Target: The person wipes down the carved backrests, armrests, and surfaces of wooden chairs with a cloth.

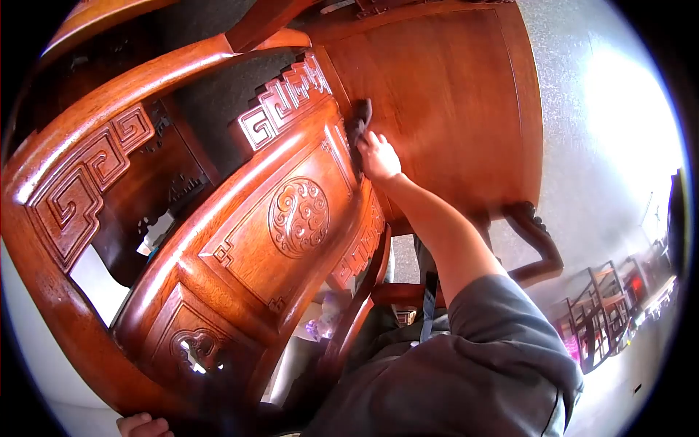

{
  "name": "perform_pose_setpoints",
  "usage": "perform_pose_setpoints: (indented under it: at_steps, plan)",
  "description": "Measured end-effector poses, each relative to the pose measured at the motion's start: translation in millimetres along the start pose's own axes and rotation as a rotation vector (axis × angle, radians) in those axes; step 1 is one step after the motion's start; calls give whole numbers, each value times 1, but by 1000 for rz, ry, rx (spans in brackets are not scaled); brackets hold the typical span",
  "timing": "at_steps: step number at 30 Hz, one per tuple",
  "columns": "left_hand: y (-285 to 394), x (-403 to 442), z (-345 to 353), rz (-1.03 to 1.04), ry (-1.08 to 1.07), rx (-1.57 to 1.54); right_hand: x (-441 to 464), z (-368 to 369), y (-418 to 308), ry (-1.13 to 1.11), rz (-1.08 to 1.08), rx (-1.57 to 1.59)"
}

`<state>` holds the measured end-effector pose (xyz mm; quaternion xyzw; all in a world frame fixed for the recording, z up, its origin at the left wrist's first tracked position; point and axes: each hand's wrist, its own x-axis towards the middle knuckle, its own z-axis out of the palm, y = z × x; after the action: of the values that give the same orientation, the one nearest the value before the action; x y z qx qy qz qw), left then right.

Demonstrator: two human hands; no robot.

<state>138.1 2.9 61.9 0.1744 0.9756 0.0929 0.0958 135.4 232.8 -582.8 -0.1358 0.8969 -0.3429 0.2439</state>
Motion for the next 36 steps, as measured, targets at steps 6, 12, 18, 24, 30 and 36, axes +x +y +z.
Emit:
perform_pose_setpoints:
  at_steps: [6, 12, 18, 24, 30, 36]
  plan:
    - [2, 5, 2, 21, -9, 22, 41, -12, -13, 155, 288, 565]
    - [5, 7, -1, -5, -61, 22, 60, -59, -70, 102, 242, 644]
    - [18, 25, -1, -51, -92, -6, 22, -134, -151, 241, -292, 465]
    - [19, 23, -1, -80, -116, 27, 45, -93, -114, 463, -349, 364]
    - [18, 18, -1, -91, -118, 44, 90, 0, -39, 151, 509, 859]
    - [22, 11, -4, -162, -89, -7, 52, -52, -106, 331, 303, 940]
